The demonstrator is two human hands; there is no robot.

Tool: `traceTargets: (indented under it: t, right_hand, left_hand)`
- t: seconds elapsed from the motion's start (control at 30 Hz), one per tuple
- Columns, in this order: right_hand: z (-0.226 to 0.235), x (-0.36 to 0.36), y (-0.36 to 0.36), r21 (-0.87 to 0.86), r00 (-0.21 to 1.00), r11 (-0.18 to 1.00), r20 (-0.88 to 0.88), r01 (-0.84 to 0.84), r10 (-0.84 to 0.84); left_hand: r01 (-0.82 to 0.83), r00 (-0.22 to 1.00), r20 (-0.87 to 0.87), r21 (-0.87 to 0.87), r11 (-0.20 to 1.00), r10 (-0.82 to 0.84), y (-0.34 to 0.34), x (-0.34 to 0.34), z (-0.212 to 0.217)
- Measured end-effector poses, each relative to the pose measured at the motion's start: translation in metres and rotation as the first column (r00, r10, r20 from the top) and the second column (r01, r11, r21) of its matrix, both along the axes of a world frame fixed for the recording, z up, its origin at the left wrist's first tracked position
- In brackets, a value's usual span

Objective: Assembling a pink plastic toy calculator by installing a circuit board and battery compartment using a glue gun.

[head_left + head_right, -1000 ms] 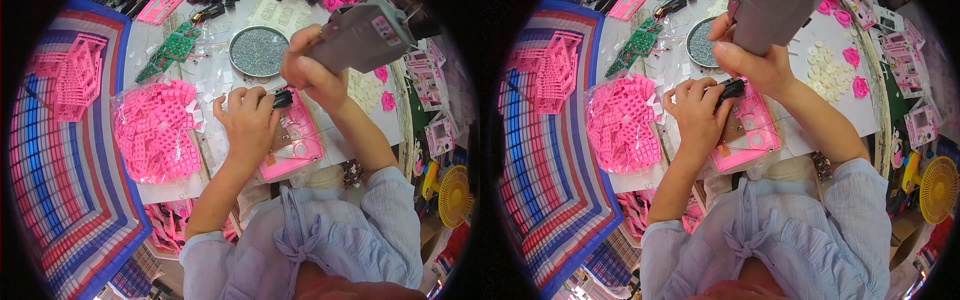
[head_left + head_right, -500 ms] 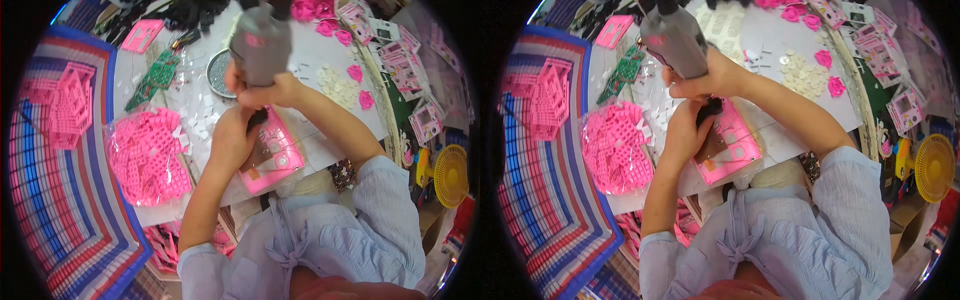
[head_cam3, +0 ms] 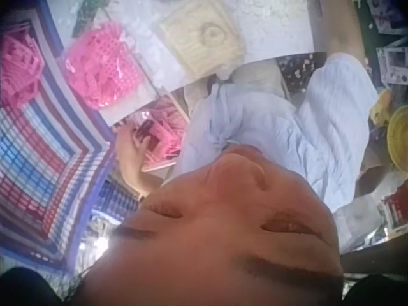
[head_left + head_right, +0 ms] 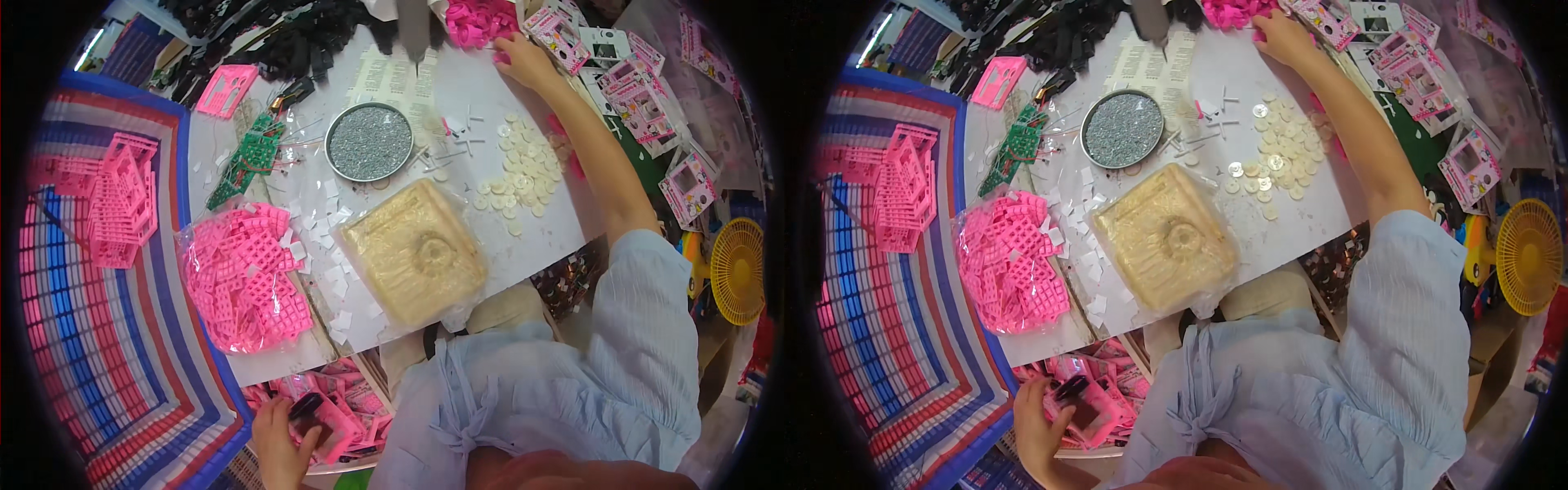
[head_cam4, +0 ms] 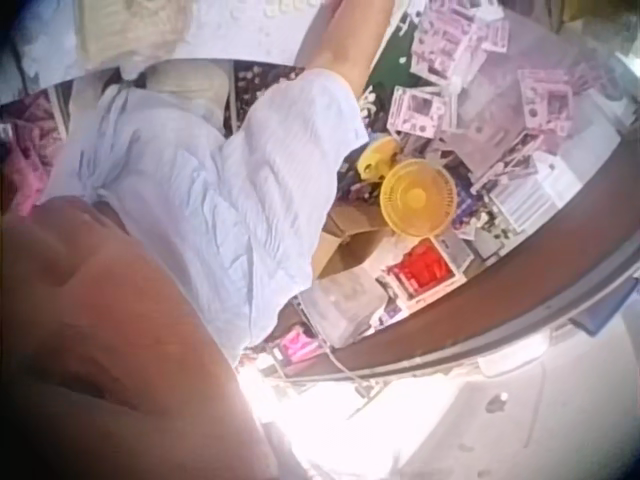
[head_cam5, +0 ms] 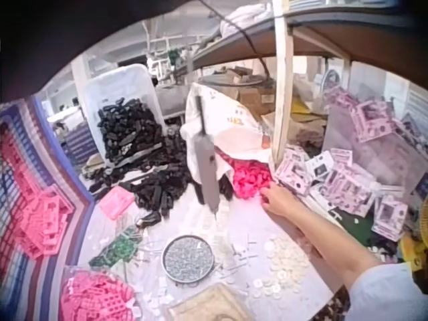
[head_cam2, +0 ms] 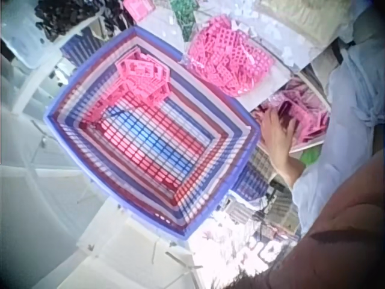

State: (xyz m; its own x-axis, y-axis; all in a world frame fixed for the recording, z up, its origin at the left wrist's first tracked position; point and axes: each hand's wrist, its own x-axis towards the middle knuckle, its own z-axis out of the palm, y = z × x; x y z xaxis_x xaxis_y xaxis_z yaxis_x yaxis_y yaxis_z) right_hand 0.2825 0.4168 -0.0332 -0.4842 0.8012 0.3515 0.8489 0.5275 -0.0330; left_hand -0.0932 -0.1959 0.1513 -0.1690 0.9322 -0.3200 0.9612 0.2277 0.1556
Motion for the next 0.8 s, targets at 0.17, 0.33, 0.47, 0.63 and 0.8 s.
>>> traceTargets:
  t: [0.17,0.33,0.47,0.63,0.8]
  right_hand:
    - [0.038,-0.009,-0.056,-0.397,0.858,0.890,-0.513,-0.225,-0.012]
    - [0.080,-0.065,-0.227,-0.557,0.508,0.349,-0.831,-0.753,-0.229]
    - [0.078,-0.077,-0.286,-0.503,0.535,0.455,-0.842,-0.735,-0.068]
    - [0.076,-0.073,-0.293,-0.284,0.712,0.703,-0.548,-0.652,0.439]
    - [0.055,-0.082,-0.289,-0.216,0.741,0.746,-0.457,-0.630,0.493]
  left_hand:
    - [-0.242,0.823,0.562,0.217,0.946,0.082,0.076,0.047,-0.049]
    - [-0.417,0.353,0.935,0.122,0.900,0.037,0.183,0.106,-0.112]
    - [-0.279,0.082,0.986,-0.114,0.953,0.142,0.218,0.117,-0.123]
    - [-0.121,0.499,0.866,0.040,0.992,0.026,0.194,0.112,-0.107]
    - [-0.085,0.783,0.591,0.408,0.909,-0.192,0.174,0.101,-0.117]
